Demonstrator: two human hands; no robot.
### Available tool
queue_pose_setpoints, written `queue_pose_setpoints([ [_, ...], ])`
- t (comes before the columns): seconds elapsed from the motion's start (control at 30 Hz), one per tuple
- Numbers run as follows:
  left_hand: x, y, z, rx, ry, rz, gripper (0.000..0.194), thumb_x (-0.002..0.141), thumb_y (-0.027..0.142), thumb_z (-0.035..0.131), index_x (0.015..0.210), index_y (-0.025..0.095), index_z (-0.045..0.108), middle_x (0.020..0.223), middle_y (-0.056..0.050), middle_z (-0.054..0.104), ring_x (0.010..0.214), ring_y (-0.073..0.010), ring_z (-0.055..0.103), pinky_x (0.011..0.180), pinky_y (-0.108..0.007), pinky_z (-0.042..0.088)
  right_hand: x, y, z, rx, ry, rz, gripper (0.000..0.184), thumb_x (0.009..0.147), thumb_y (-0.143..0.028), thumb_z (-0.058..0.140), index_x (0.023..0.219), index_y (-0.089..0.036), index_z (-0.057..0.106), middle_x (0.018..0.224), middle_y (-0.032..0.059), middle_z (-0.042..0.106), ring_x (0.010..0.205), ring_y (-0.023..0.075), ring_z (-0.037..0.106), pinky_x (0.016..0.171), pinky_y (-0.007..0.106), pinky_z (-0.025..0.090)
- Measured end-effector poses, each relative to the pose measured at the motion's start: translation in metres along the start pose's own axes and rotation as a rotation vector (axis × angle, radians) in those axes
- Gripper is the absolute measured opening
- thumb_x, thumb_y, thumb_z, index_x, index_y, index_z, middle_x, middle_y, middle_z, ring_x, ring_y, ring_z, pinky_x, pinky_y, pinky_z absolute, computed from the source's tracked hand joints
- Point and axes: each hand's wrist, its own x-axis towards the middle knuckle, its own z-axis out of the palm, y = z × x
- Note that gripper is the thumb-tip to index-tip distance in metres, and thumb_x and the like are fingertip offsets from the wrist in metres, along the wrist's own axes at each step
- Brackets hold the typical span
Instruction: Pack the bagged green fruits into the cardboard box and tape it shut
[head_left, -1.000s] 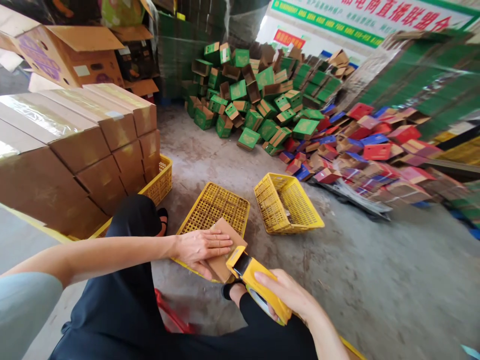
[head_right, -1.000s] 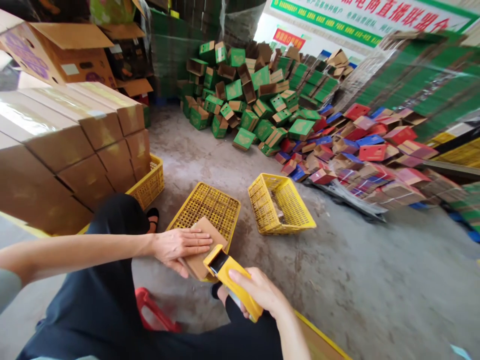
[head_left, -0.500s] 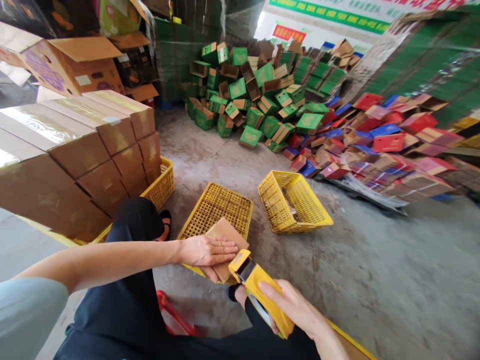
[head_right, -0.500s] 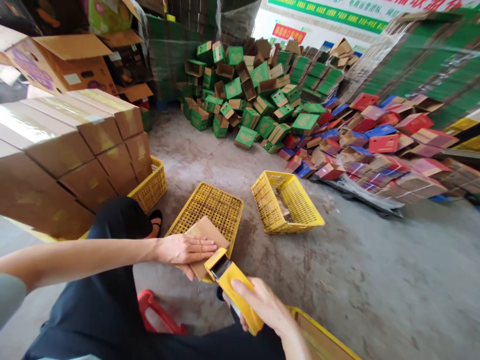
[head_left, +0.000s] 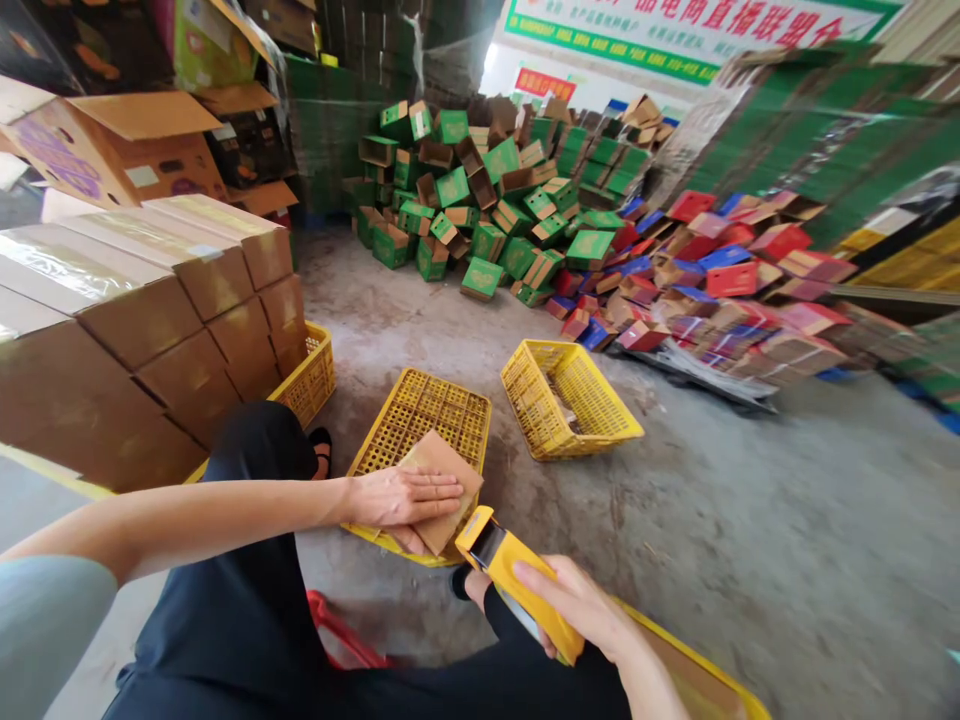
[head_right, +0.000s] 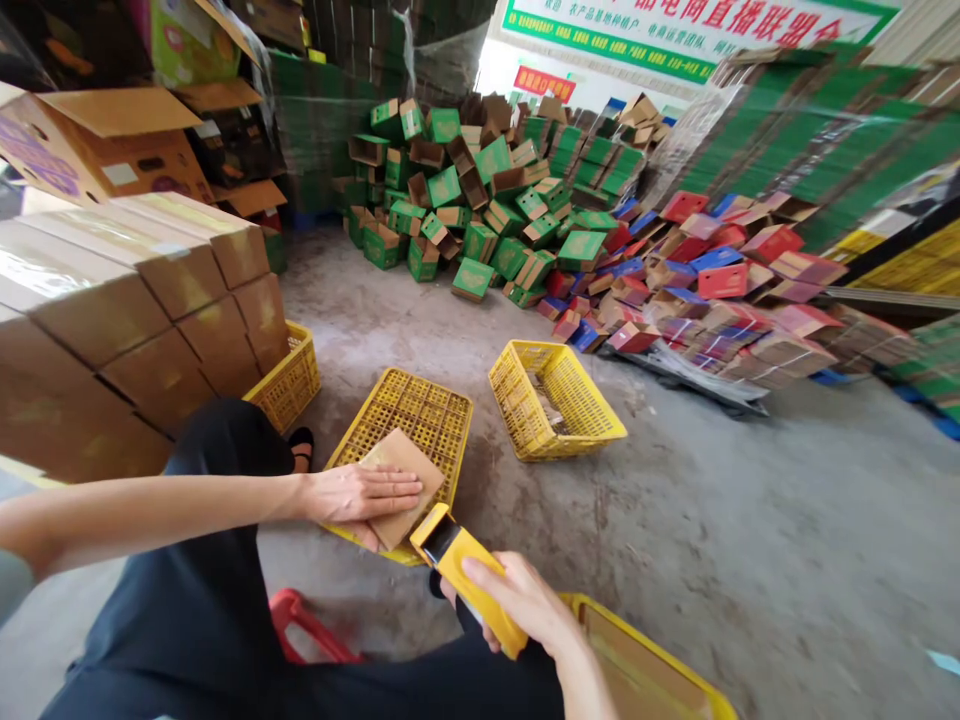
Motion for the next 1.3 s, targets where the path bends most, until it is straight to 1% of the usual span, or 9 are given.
queue_pose_setpoints([
  [0.27,0.016,0.008,0.003,0.049,-0.053,0.074,0.079,0.106,0.051,0.048,0.165,0.003,0.023,0.169,-0.021,0.025,0.159,-0.0301,0.021,0.131,-0.047,0.025,0.007,0.001,-0.004,0.031,-0.083,-0.022,0.070,0.083,-0.084,0.058,0.098,-0.016,0.069,0.062,0.0005,0.069,0.048,0.0137,0.062,0.045,0.021,0.048],
  [0.47,0.012,0.002,-0.002,0.061,-0.104,0.061,0.081,0.106,0.057,0.044,0.164,0.002,0.025,0.169,-0.021,0.025,0.160,-0.0296,0.018,0.131,-0.045,0.023,0.017,0.026,-0.009,0.071,-0.052,-0.051,0.069,0.081,-0.083,0.060,0.100,-0.016,0.065,0.062,0.0008,0.068,0.051,0.0158,0.065,0.046,0.021,0.048],
  [0.57,0.012,0.002,-0.004,0.057,-0.126,0.041,0.079,0.107,0.057,0.042,0.163,0.004,0.029,0.169,-0.021,0.027,0.160,-0.0297,0.019,0.131,-0.044,0.024,0.018,0.036,-0.011,0.095,-0.093,-0.060,0.071,0.080,-0.083,0.060,0.105,-0.018,0.063,0.067,0.0010,0.069,0.054,0.0172,0.067,0.048,0.022,0.048],
  [0.7,0.013,0.002,-0.005,0.057,-0.194,0.010,0.074,0.108,0.056,0.040,0.164,0.009,0.030,0.170,-0.019,0.026,0.160,-0.0290,0.019,0.131,-0.044,0.023,0.010,0.048,-0.015,0.097,-0.138,-0.055,0.066,0.081,-0.082,0.059,0.102,-0.020,0.062,0.063,0.0009,0.068,0.054,0.0180,0.068,0.048,0.023,0.048],
  [0.8,0.014,0.001,-0.007,0.065,-0.207,0.020,0.077,0.108,0.057,0.040,0.164,0.006,0.027,0.169,-0.020,0.026,0.160,-0.0294,0.018,0.132,-0.044,0.021,-0.003,0.061,-0.022,0.090,-0.120,-0.013,0.062,0.083,-0.081,0.058,0.101,-0.021,0.061,0.064,0.0008,0.069,0.056,0.0185,0.069,0.050,0.024,0.048],
  [0.93,0.015,0.001,-0.008,0.066,-0.188,0.043,0.083,0.107,0.057,0.043,0.167,0.007,0.017,0.168,-0.022,0.028,0.159,-0.0307,0.022,0.131,-0.046,0.024,-0.013,0.074,-0.026,0.099,-0.109,0.022,0.067,0.078,-0.084,0.060,0.103,-0.022,0.061,0.066,0.0016,0.069,0.059,0.0209,0.071,0.051,0.025,0.050],
  [1.03,0.014,0.001,-0.008,0.071,-0.187,0.039,0.087,0.106,0.059,0.044,0.168,0.008,0.010,0.168,-0.022,0.028,0.159,-0.0312,0.023,0.130,-0.046,0.026,-0.010,0.075,-0.024,0.110,-0.155,-0.017,0.066,0.079,-0.083,0.061,0.103,-0.022,0.062,0.067,0.0023,0.071,0.060,0.0214,0.072,0.052,0.025,0.050],
  [1.17,0.013,0.002,-0.007,0.098,-0.192,0.035,0.092,0.104,0.060,0.047,0.168,0.010,0.004,0.168,-0.022,0.029,0.158,-0.0311,0.026,0.129,-0.045,0.028,-0.008,0.075,-0.020,0.155,-0.175,-0.060,0.062,0.085,-0.079,0.059,0.105,-0.021,0.062,0.063,0.0011,0.070,0.054,0.0182,0.069,0.052,0.023,0.048],
  [1.3,0.013,0.003,-0.007,0.122,-0.209,0.034,0.094,0.104,0.061,0.047,0.168,0.010,0.001,0.168,-0.022,0.029,0.158,-0.0316,0.026,0.129,-0.046,0.027,-0.012,0.077,-0.019,0.180,-0.166,-0.063,0.060,0.085,-0.078,0.061,0.106,-0.021,0.061,0.064,0.0003,0.070,0.053,0.0169,0.068,0.052,0.023,0.048],
])
